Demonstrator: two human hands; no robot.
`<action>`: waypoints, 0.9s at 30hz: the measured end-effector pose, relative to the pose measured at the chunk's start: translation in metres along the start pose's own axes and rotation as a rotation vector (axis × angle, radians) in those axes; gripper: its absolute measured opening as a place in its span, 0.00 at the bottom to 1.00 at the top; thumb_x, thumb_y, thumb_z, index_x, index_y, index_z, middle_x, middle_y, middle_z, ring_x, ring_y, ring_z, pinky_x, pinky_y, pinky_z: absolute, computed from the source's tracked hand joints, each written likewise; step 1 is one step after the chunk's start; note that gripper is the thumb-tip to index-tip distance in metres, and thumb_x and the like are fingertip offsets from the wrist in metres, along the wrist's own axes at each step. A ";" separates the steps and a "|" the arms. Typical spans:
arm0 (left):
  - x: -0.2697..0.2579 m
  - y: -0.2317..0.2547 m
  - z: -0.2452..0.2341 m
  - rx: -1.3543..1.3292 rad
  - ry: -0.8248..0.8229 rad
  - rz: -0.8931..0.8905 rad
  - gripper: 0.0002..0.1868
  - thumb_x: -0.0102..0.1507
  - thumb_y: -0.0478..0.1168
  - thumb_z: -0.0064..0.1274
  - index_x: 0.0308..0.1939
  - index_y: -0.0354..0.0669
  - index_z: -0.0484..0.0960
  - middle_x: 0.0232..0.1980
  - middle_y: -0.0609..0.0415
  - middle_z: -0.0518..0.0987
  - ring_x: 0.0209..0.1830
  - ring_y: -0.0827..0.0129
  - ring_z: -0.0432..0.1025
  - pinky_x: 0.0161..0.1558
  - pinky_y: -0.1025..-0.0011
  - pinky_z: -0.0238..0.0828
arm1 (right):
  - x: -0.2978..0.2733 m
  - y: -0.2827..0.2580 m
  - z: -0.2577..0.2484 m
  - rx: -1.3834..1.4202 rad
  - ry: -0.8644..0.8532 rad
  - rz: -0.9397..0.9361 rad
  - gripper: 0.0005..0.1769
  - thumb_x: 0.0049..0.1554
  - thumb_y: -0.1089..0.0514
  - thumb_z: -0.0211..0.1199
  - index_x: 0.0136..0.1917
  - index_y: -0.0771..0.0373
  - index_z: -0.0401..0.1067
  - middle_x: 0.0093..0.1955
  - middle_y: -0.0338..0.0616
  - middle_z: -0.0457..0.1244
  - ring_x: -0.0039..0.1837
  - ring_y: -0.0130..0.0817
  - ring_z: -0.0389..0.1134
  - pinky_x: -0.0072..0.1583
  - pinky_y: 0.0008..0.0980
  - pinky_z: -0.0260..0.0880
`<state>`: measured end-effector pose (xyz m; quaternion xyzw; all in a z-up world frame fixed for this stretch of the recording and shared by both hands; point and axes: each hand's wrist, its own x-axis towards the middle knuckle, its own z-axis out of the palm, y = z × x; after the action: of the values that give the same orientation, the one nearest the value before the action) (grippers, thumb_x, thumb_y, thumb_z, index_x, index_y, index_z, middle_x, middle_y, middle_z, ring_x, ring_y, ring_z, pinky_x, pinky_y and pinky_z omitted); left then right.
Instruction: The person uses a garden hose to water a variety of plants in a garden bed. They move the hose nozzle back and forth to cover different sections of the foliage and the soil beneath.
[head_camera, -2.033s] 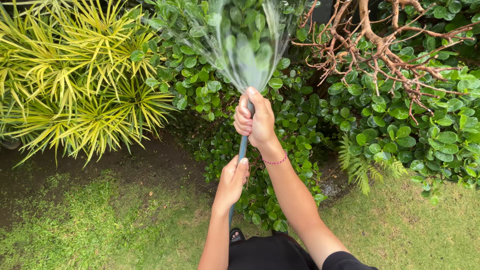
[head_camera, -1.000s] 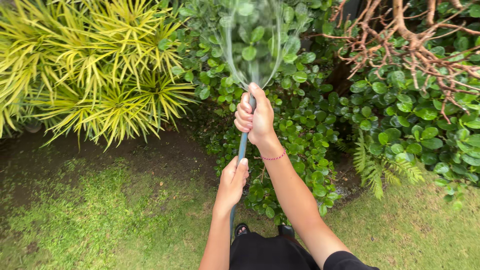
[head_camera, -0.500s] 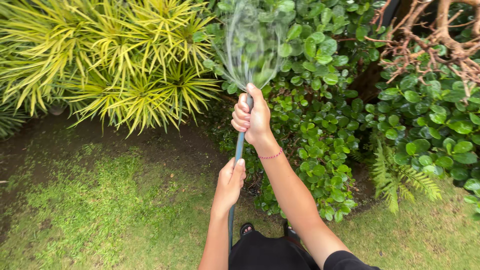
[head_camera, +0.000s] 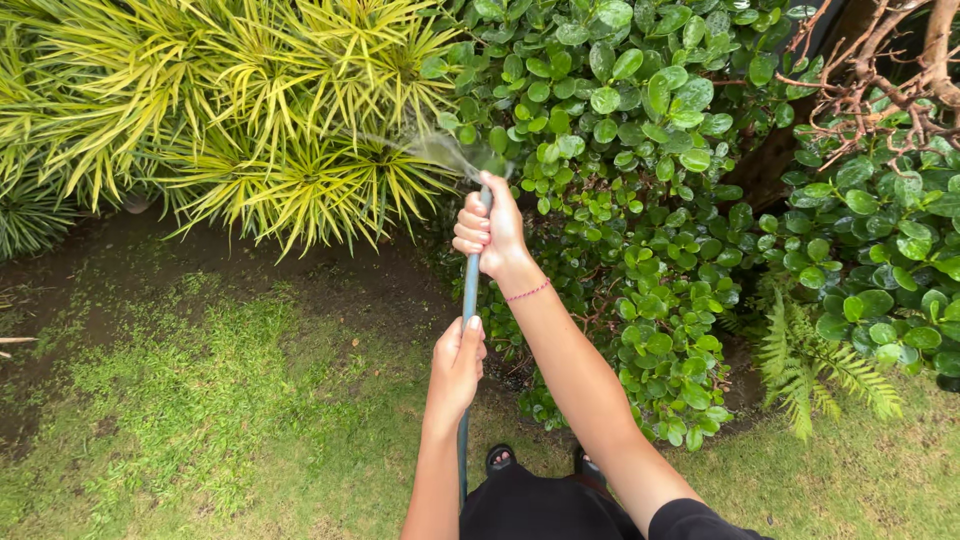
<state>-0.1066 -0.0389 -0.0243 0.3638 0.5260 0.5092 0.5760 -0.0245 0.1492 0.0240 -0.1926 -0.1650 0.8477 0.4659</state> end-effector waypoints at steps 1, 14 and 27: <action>0.001 0.000 0.000 0.004 -0.007 0.003 0.18 0.72 0.52 0.41 0.34 0.44 0.69 0.24 0.66 0.61 0.18 0.84 0.53 0.20 0.79 0.50 | -0.005 -0.001 0.004 -0.043 0.017 -0.057 0.32 0.66 0.39 0.47 0.25 0.52 0.49 0.19 0.28 0.42 0.20 0.21 0.41 0.24 0.25 0.42; 0.007 -0.007 0.020 0.004 -0.182 0.044 0.19 0.72 0.54 0.41 0.34 0.44 0.68 0.26 0.66 0.61 0.22 0.84 0.54 0.22 0.79 0.51 | -0.074 -0.027 0.038 -0.248 -0.012 -0.397 0.32 0.68 0.39 0.47 0.28 0.56 0.51 0.20 0.30 0.42 0.21 0.22 0.40 0.24 0.27 0.40; 0.000 -0.004 0.069 0.063 -0.340 0.033 0.18 0.72 0.52 0.42 0.35 0.43 0.70 0.25 0.66 0.61 0.21 0.83 0.54 0.22 0.78 0.51 | -0.126 -0.069 0.012 -0.275 0.018 -0.538 0.31 0.69 0.41 0.46 0.28 0.57 0.52 0.20 0.32 0.43 0.21 0.23 0.40 0.24 0.27 0.40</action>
<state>-0.0380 -0.0315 -0.0155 0.4711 0.4307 0.4332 0.6363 0.0818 0.0753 0.0877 -0.2108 -0.3191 0.6616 0.6449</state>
